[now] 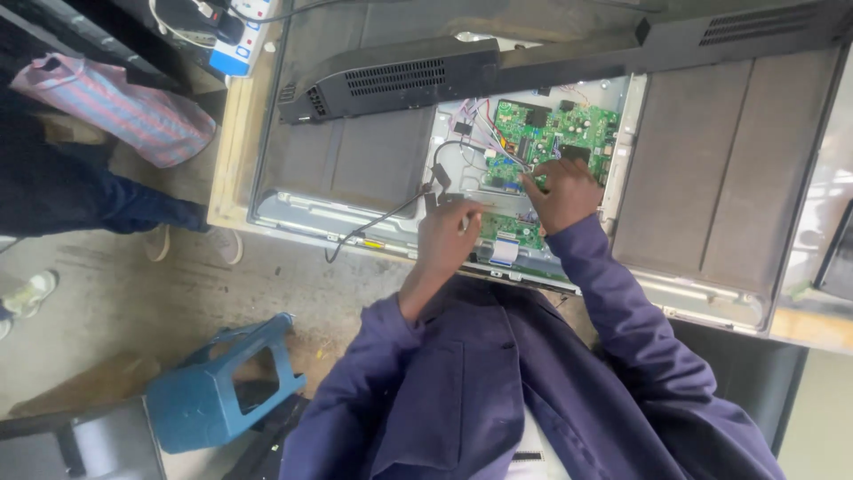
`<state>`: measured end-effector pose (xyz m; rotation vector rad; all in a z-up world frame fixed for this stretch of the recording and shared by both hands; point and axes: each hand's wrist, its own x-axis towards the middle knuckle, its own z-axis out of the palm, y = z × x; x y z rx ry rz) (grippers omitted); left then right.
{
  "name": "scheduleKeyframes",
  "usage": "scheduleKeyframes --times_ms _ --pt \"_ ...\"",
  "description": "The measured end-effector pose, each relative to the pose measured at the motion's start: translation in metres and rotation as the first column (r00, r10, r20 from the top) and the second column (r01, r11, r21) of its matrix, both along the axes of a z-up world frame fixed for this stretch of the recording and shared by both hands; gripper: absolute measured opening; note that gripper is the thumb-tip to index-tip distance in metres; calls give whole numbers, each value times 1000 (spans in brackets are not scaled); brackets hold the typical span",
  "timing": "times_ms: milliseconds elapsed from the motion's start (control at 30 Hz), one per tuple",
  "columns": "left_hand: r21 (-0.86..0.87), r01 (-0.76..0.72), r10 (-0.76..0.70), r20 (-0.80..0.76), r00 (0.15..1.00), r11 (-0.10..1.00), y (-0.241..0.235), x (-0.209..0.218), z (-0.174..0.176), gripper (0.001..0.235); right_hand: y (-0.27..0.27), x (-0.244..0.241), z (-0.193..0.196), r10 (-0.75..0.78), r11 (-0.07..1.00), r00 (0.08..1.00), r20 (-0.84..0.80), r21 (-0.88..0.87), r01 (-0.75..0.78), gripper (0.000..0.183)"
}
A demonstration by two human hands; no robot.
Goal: The person works on the internal components of a disassembled television, using a screwdriver to manipulate parts on the circuit board. They handle a small plastic box containing screws and a black power adapter, moving the adapter aside to access the board.
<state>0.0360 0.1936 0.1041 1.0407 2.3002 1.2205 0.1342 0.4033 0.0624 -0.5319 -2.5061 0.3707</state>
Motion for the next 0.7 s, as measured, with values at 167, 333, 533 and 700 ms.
scheduleKeyframes --times_ms 167,333,533,700 --pt "-71 -178 184 88 979 981 -38 36 2 13 8 -20 -19 -71 986 986 149 161 46 23" --pt "-70 -288 292 61 954 955 -47 60 -1 14 12 -22 -35 -44 991 988 147 131 25 11" --pt "-42 -299 301 49 952 953 -26 62 -6 15 23 -17 -28 93 995 992 84 -42 -90 8" --pt "-25 -214 215 48 976 977 -4 50 -15 18 38 -7 -13 188 948 978 94 -278 -156 9"
